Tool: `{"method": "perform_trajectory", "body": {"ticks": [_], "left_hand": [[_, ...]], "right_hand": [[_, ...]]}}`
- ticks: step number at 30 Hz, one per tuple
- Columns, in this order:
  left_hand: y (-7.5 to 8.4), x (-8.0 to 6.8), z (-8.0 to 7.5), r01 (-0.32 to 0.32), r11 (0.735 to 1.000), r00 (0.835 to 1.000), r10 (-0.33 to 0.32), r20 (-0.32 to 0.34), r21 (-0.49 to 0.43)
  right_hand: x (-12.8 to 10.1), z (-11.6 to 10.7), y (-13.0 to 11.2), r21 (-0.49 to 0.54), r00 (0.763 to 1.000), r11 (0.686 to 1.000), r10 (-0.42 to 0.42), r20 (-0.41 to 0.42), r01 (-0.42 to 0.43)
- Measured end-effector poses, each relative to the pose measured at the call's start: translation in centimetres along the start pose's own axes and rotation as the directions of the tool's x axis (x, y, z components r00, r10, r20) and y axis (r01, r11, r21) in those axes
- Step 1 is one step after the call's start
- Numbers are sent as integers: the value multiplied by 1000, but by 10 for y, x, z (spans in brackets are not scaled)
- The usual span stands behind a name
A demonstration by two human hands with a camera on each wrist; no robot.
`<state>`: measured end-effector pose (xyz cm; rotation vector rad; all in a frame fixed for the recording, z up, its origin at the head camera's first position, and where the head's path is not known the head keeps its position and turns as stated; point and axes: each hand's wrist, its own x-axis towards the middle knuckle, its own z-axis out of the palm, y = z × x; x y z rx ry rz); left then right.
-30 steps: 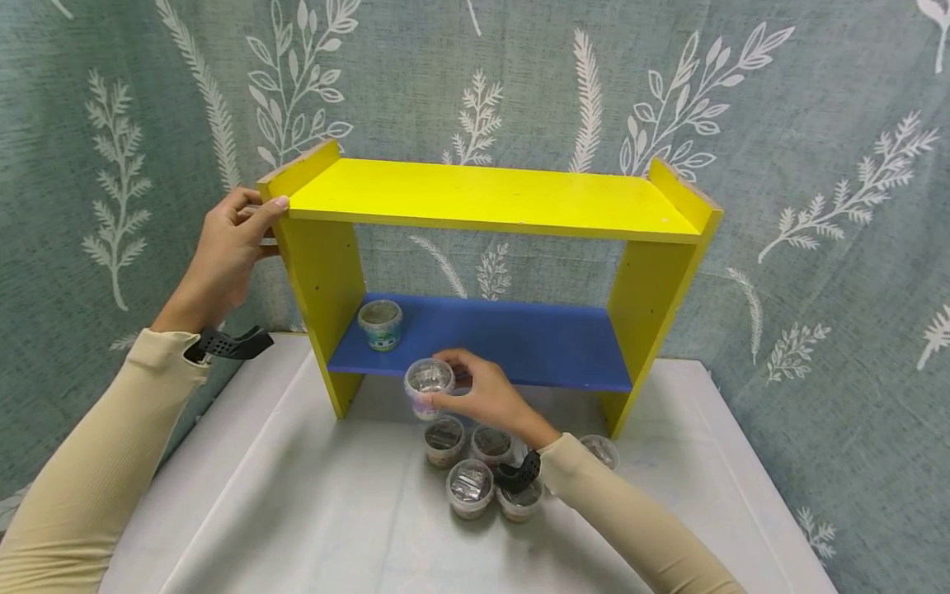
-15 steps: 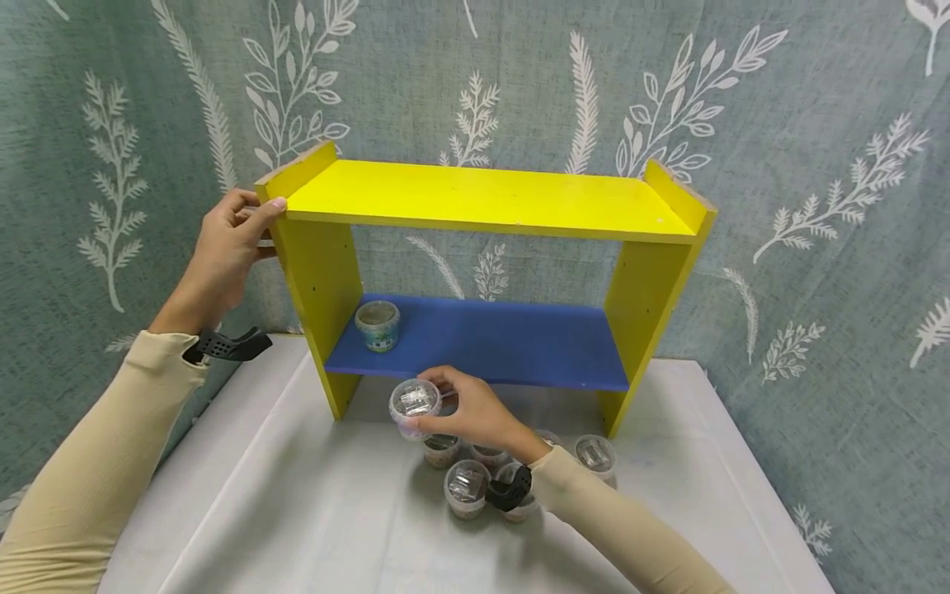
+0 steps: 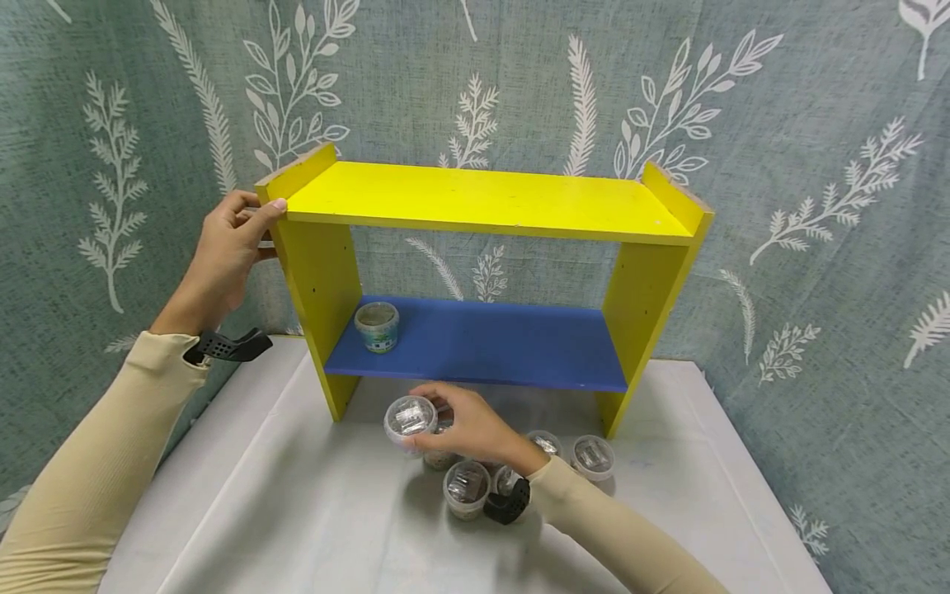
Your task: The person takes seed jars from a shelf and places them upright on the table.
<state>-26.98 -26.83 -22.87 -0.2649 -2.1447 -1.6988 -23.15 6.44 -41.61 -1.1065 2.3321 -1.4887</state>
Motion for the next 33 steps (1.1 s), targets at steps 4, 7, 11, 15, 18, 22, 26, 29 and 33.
{"method": "perform_trajectory", "body": {"ticks": [4,7,11,15,18,22,26,29,33], "left_hand": [[0,0,0,0,1000,1000,0,6,-5],[0,0,0,4,1000,1000,-4,8,-3],[-1,0,0,9,1000,1000,-9,3,0],[-1,1,0,7,1000,1000,-7,-1,1],[-1,0,0,5,1000,1000,-5,-5,0],[-1,0,0,3,1000,1000,-3,-10,-2],[0,1,0,3,1000,1000,-3,-13,1],[-1,1,0,4,1000,1000,-4,-15,5],[-1,1,0,2,1000,1000,-2,-15,7]], "right_hand": [[-3,2,0,10,1000,1000,2,22,-2],[-4,4,0,9,1000,1000,-6,30,6],[-5,7,3,-3,999,1000,-19,36,20],[-8,8,5,-22,999,999,-22,41,23],[-9,9,6,-37,999,999,-15,44,17],[-11,11,6,-51,998,998,-18,56,21],[-13,14,7,-26,997,999,-21,77,23],[-15,16,9,1,996,1000,-9,93,9],[-17,18,11,-11,995,1000,10,94,-9]]}}
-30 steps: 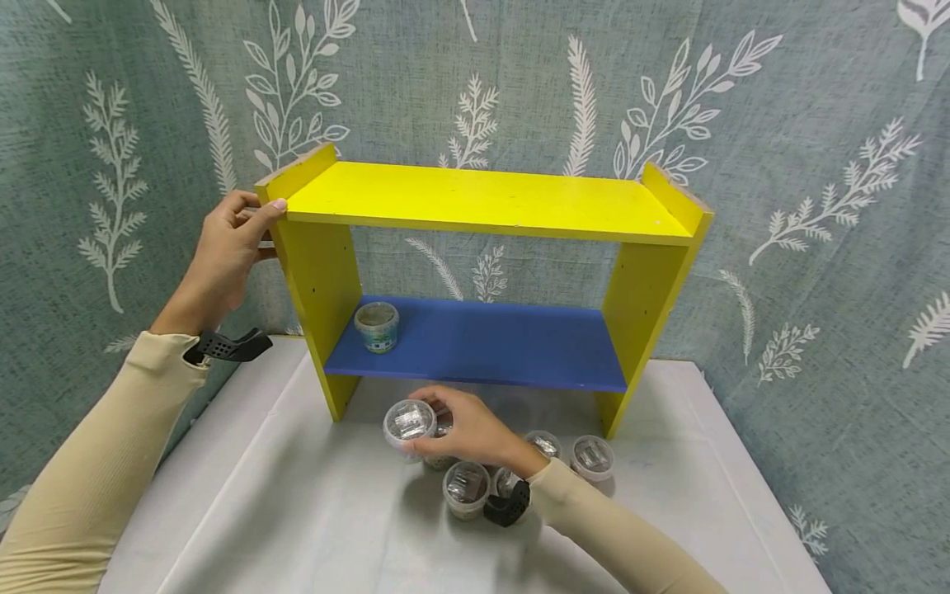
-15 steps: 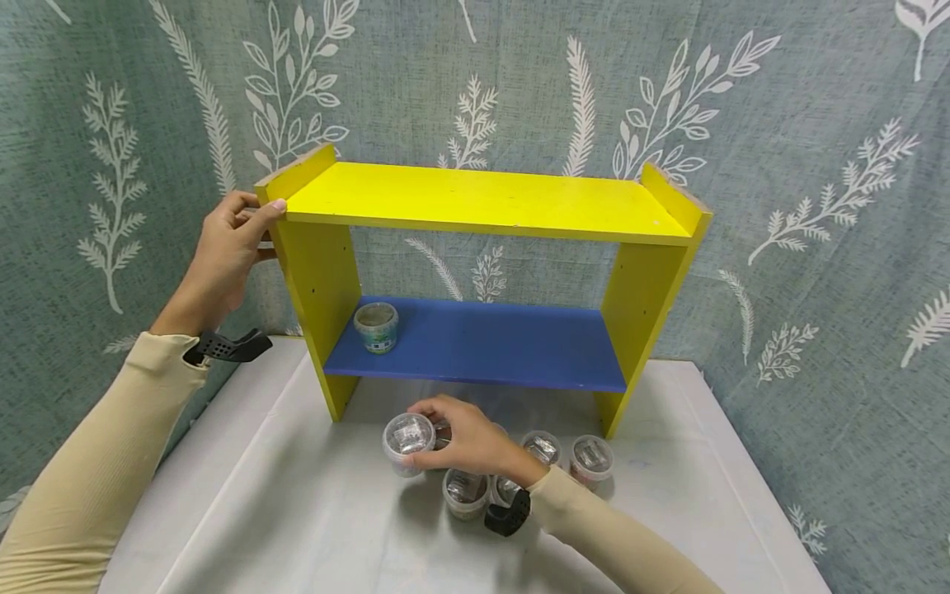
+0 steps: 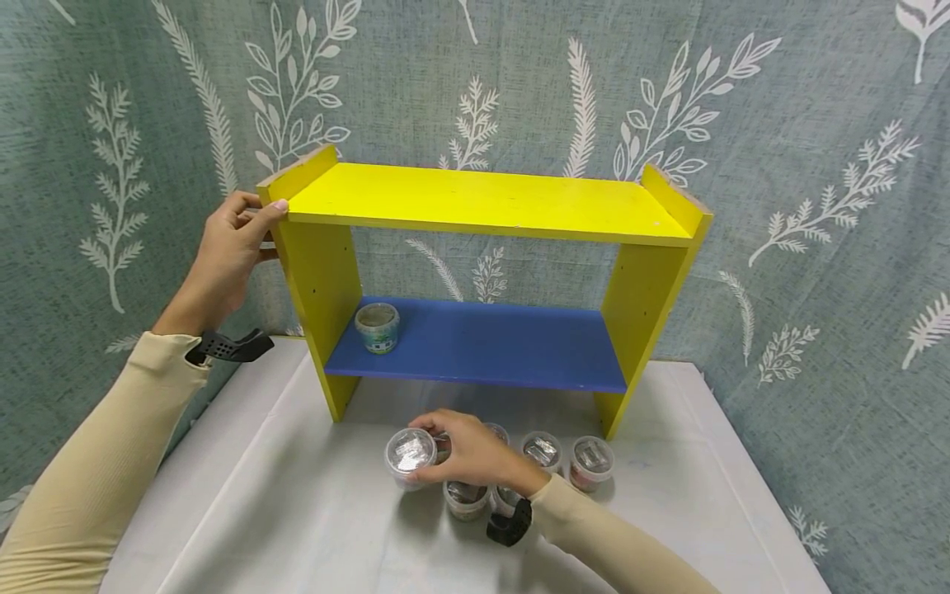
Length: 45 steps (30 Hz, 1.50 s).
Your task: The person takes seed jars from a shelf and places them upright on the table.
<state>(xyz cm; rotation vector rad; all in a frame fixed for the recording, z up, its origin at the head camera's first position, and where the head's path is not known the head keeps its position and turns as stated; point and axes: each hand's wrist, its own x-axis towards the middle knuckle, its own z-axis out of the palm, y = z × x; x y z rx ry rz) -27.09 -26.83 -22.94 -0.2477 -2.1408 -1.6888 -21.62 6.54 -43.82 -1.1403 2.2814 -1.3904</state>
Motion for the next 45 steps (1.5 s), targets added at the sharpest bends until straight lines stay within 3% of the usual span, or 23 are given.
{"method": "perform_trajectory", "body": {"ticks": [6,11,18,26,36,45], "left_hand": [[0,0,0,1,1000,1000,-1,1,-6],[0,1,-1,2,1000,1000,-2,4,-19],[-1,0,-1,4,1000,1000,-4,9,-21],[-1,0,0,1,1000,1000,0,10,-31],[0,1,0,0,999,1000,1,10,-34],[0,0,0,9,1000,1000,-8,12,-24]], "right_hand": [[-3,1,2,-89,1000,996,1,-12,-2],[-4,2,4,-103,1000,994,-25,3,25],[-5,4,7,-302,997,951,-69,19,72],[-6,4,9,-315,998,948,-45,43,57],[-7,8,13,-452,997,890,-44,61,67],[-8,11,15,-480,995,874,-37,92,77]]}}
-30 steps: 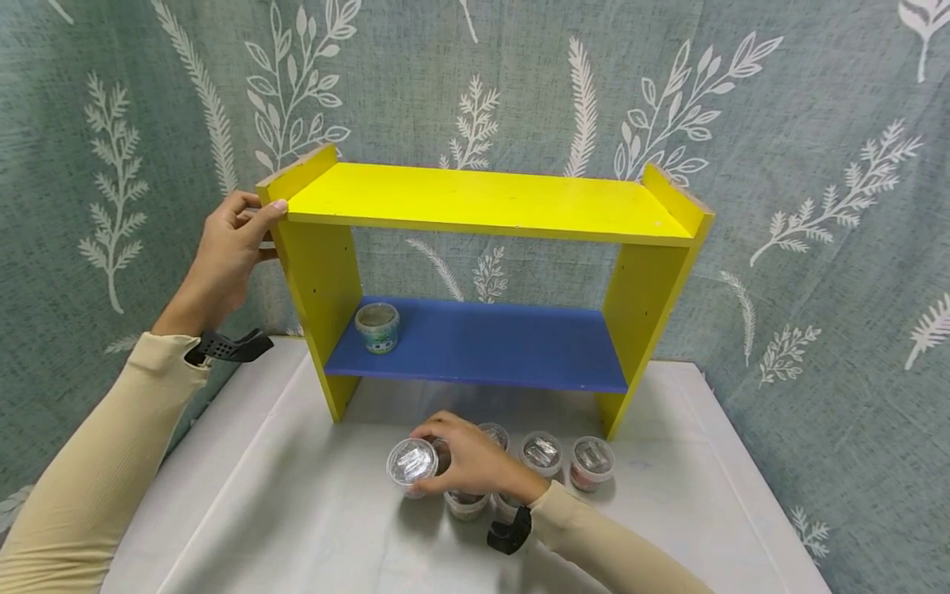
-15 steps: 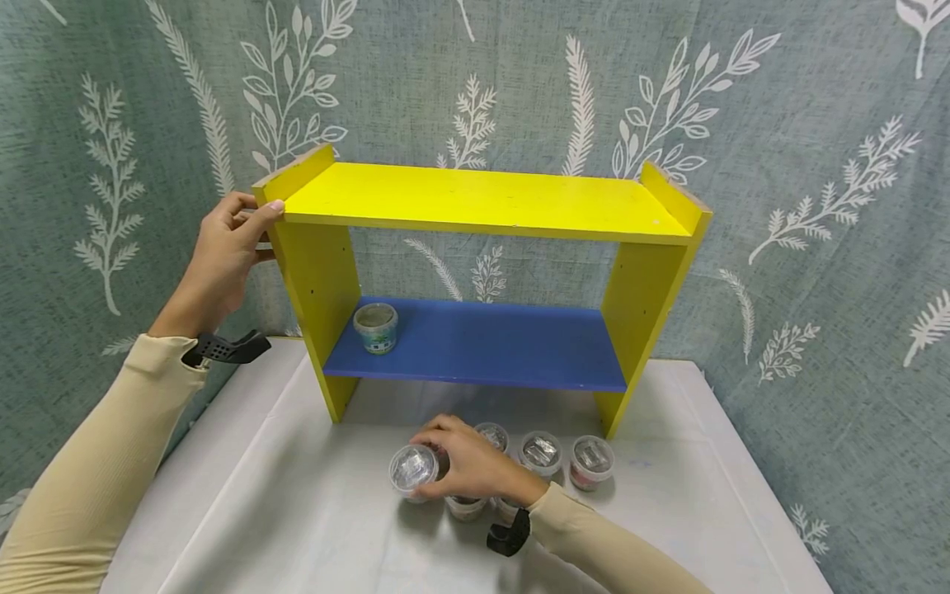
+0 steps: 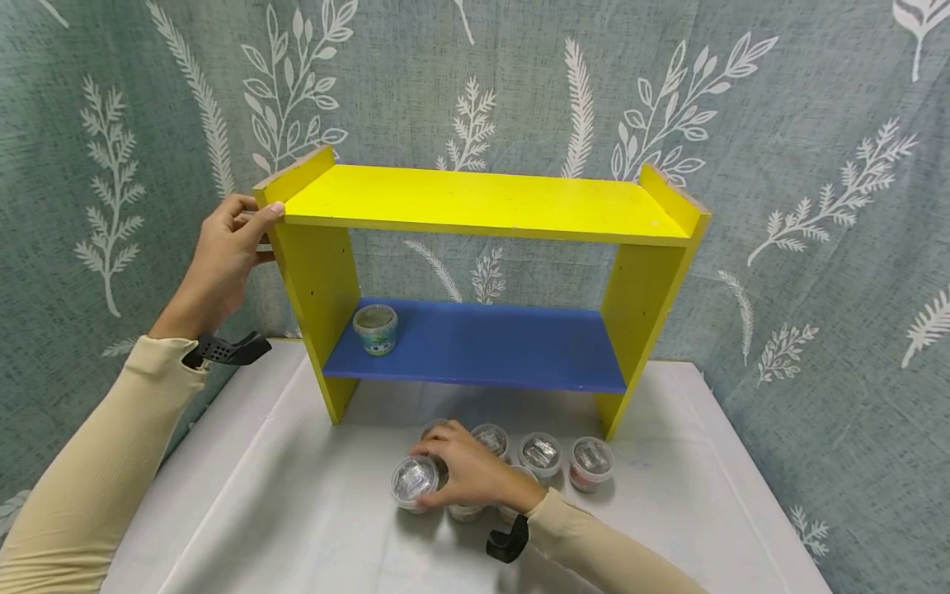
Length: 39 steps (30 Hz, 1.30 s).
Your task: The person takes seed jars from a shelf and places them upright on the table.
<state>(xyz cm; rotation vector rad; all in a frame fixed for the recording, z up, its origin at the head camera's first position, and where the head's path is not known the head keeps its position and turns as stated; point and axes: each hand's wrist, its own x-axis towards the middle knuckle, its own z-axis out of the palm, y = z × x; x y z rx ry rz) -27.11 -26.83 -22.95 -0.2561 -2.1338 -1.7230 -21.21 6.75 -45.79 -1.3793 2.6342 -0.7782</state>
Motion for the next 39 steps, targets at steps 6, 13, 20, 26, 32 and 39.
{"method": "perform_trajectory", "body": {"ticks": [6,13,20,26,32,39], "left_hand": [[0,-1,0,-2,1000,1000,2,-4,-5],[0,-1,-1,-4,1000,1000,4,-9,2],[-1,-2,-2,-11,1000,1000,11,-8,9],[-1,-2,-2,-12,1000,1000,12,-12,16],[0,-1,0,-6,1000,1000,6,-10,16],[0,-1,1,-6,1000,1000,6,-10,19]], "right_hand": [[0,2,-1,-56,1000,998,-13,9,14],[0,2,-2,-105,1000,994,-24,9,25],[0,1,-2,-132,999,991,-28,22,30],[0,-1,-2,-129,998,990,-49,24,52],[1,-2,1,-95,999,994,-53,6,54],[7,-7,2,-3,998,999,-53,-43,53]]}}
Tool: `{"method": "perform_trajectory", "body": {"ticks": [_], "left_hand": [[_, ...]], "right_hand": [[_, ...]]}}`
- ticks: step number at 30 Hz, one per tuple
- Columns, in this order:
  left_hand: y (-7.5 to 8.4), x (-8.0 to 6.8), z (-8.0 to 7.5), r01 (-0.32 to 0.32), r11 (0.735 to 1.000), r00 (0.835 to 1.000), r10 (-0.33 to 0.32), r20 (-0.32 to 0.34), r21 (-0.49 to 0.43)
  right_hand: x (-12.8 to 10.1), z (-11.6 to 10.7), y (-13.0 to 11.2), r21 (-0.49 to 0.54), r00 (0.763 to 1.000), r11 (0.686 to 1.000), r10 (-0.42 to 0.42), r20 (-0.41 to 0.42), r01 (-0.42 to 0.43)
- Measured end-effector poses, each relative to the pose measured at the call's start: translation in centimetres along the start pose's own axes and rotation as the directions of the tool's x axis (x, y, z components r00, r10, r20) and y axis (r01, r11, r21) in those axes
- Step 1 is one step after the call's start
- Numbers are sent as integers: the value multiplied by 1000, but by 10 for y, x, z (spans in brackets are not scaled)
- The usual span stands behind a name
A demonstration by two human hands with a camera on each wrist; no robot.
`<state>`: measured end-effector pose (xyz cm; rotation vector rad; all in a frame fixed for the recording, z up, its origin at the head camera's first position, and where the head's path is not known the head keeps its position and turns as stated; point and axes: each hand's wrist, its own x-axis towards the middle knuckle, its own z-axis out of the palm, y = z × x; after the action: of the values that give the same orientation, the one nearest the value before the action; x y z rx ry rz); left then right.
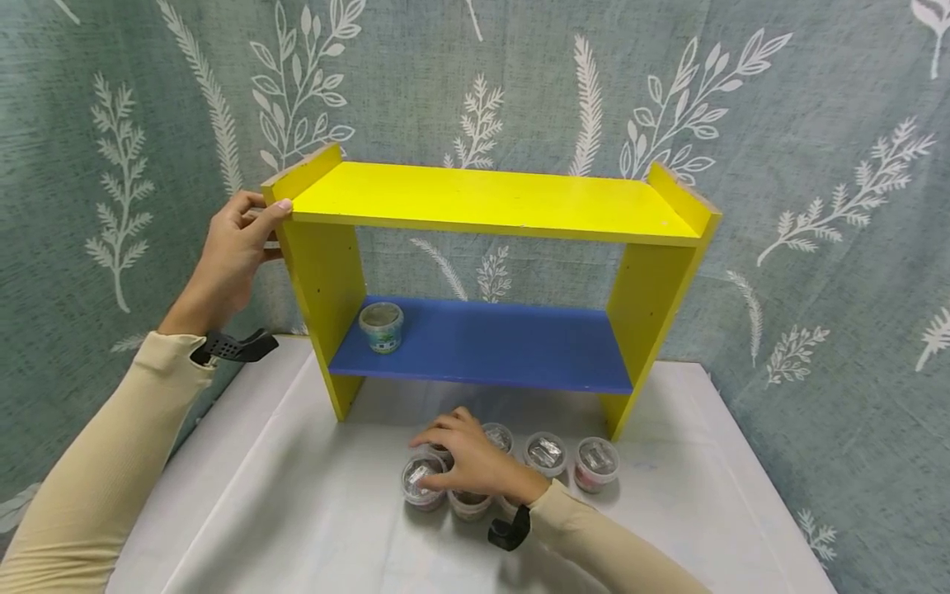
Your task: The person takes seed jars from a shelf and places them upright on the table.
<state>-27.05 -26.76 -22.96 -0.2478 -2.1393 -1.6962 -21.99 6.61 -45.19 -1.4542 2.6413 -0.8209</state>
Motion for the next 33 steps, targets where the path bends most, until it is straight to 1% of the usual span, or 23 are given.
{"method": "perform_trajectory", "body": {"ticks": [3,10,16,21,26,33], "left_hand": [[0,0,0,4,1000,1000,-4,0,-4],[0,1,0,8,1000,1000,-8,0,3],[1,2,1,0,1000,1000,0,2,3],[1,0,0,-1,1000,1000,1,1,-3],[1,-1,0,-3,1000,1000,3,3,1],[1,0,1,-4,1000,1000,4,-2,8]], "right_hand": [[4,-5,0,47,999,999,19,-25,-18],[17,-15,5,70,994,997,-29,-110,37],[27,-24,4,114,989,993,0,-149,17],[40,-27,1,114,983,993,0,-185,21],[52,-33,-4,89,970,995,-28,-240,50],[70,-42,-6,118,945,991,-24,-326,66]]}}
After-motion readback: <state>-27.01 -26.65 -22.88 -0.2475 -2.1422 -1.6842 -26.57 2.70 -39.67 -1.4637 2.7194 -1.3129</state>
